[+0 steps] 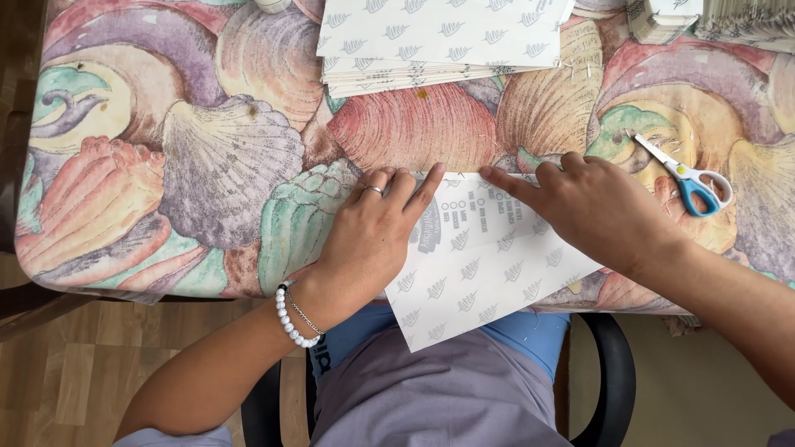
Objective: Folding pre-printed paper sheets into bags on a table with a patterned cloth.
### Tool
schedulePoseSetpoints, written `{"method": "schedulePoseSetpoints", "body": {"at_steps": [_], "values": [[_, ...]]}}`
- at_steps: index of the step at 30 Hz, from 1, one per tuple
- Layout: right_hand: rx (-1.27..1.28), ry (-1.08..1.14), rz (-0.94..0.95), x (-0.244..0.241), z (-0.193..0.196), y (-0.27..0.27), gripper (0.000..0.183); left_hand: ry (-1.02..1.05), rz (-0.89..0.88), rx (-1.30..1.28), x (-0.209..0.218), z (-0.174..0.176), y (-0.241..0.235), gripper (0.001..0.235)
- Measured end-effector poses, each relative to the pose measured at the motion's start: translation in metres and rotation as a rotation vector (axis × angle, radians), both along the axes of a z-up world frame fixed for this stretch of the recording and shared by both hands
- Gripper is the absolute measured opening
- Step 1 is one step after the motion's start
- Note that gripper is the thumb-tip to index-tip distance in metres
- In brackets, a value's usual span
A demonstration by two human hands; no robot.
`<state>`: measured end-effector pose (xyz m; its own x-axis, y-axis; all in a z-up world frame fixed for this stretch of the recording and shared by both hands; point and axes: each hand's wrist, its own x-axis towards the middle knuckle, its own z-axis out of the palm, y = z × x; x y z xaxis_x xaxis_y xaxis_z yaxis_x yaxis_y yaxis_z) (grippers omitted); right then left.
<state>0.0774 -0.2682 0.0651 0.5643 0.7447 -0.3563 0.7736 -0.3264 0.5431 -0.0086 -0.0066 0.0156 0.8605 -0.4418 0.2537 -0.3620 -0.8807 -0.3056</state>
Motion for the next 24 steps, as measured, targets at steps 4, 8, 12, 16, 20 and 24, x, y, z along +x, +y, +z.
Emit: {"method": "schedulePoseSetpoints", "body": {"at_steps": [4, 8, 12, 16, 20, 24], "values": [[0.011, -0.007, 0.011, 0.001, -0.002, -0.003, 0.087, 0.038, -0.025, -0.103, 0.003, -0.003, 0.002, 0.064], [0.109, 0.038, 0.041, 0.007, -0.015, -0.021, 0.077, 0.055, -0.039, -0.151, 0.002, -0.003, 0.004, 0.066], [0.264, -0.042, 0.177, 0.013, -0.033, -0.041, 0.051, 0.05, -0.044, -0.163, 0.003, -0.003, 0.003, 0.066], [0.298, -0.033, 0.162, 0.012, -0.033, -0.041, 0.049, 0.137, 0.018, 0.043, 0.009, 0.012, -0.011, 0.092], [0.245, -0.011, 0.125, 0.011, -0.029, -0.041, 0.053, 0.146, 0.031, 0.091, 0.011, 0.01, -0.016, 0.075], [0.313, -0.006, 0.142, 0.006, -0.029, -0.044, 0.052, 0.218, 0.015, 0.051, 0.011, 0.011, -0.017, 0.081]]}}
